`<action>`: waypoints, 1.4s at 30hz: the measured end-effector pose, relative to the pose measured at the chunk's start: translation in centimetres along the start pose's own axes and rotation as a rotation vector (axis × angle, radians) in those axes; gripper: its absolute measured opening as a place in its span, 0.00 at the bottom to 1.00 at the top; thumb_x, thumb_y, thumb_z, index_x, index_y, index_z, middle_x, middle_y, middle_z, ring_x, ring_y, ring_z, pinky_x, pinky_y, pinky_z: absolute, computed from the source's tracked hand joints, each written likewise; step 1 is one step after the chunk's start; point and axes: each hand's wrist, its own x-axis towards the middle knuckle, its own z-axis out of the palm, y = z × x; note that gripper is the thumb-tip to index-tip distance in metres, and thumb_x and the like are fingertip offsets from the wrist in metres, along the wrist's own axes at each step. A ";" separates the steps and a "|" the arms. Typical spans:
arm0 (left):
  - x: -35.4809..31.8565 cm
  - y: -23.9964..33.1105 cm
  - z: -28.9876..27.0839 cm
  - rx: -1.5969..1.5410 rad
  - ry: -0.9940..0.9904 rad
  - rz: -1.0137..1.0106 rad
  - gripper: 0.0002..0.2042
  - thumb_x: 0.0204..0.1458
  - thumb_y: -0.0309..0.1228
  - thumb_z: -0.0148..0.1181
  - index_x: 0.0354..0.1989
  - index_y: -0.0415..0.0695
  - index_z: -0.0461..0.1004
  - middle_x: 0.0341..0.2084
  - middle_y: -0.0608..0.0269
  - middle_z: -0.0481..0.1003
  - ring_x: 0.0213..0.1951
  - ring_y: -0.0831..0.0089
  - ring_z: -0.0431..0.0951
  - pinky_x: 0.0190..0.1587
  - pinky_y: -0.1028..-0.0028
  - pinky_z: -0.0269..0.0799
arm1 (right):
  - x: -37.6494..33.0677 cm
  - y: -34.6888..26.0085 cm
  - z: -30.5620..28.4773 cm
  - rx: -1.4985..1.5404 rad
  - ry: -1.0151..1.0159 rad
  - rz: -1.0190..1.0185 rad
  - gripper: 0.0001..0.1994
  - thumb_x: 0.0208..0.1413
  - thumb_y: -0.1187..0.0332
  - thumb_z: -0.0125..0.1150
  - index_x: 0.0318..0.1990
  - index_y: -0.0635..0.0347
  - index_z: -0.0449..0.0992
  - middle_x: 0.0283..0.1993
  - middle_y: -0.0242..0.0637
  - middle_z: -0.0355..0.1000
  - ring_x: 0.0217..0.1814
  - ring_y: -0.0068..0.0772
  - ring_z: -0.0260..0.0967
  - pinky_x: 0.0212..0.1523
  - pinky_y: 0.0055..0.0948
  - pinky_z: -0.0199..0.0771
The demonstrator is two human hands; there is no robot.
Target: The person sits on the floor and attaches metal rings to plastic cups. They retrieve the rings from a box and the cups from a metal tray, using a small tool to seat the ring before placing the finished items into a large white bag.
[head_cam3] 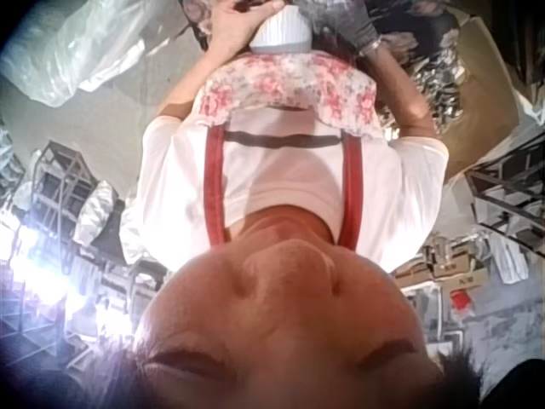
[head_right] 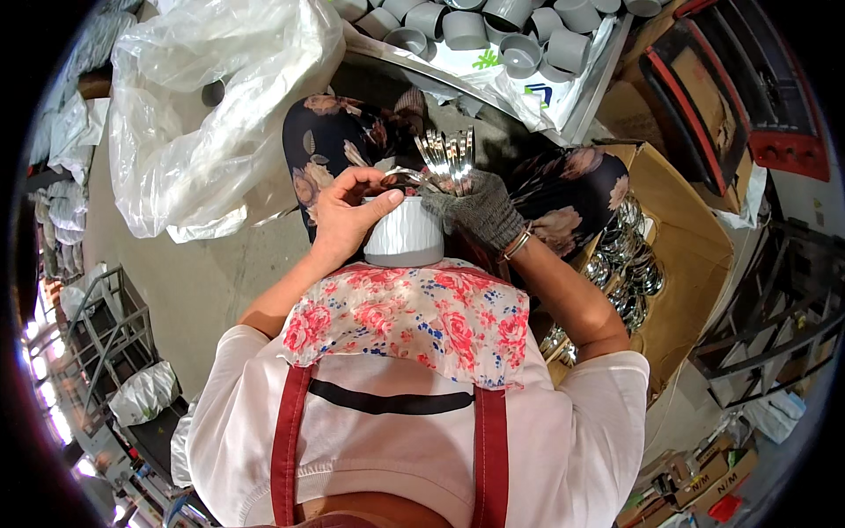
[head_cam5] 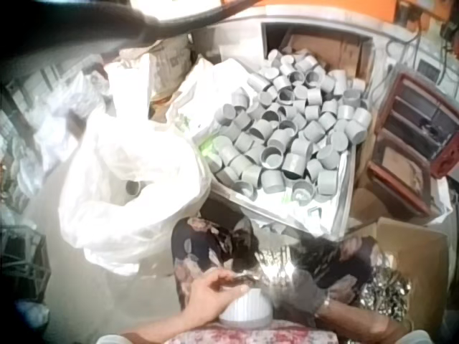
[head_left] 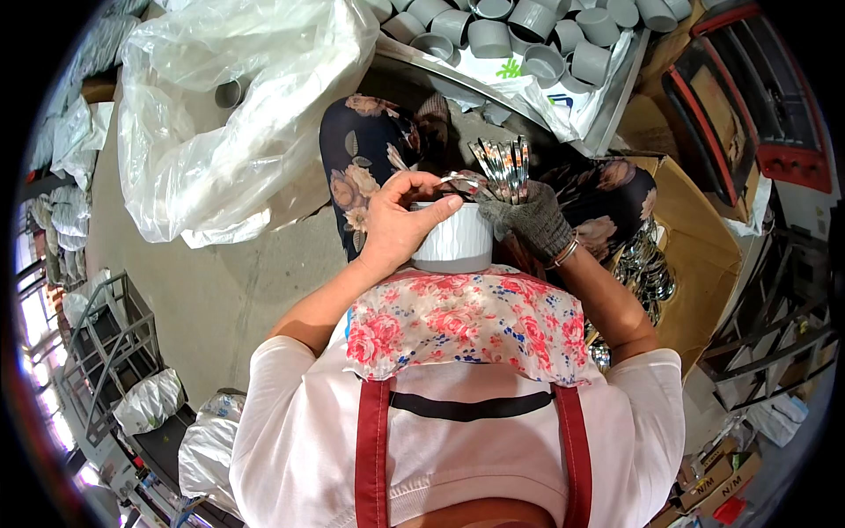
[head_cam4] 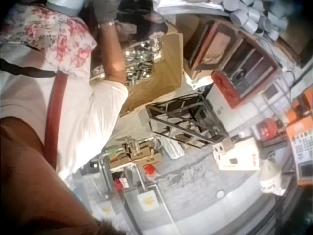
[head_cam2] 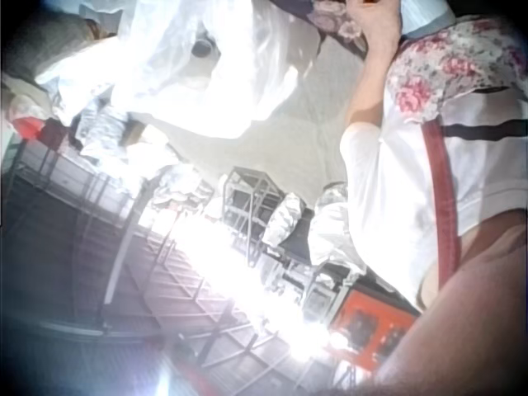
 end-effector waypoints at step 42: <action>-0.1 0.0 -3.3 0.156 -0.246 0.169 0.11 0.42 0.26 0.68 0.36 0.42 0.80 0.36 0.67 0.70 0.39 0.79 0.68 0.43 0.79 0.63 | 2.5 2.1 -2.1 -0.603 -0.533 -0.544 0.13 0.54 0.64 0.56 0.47 0.48 0.76 0.39 0.25 0.74 0.32 0.19 0.67 0.35 0.17 0.68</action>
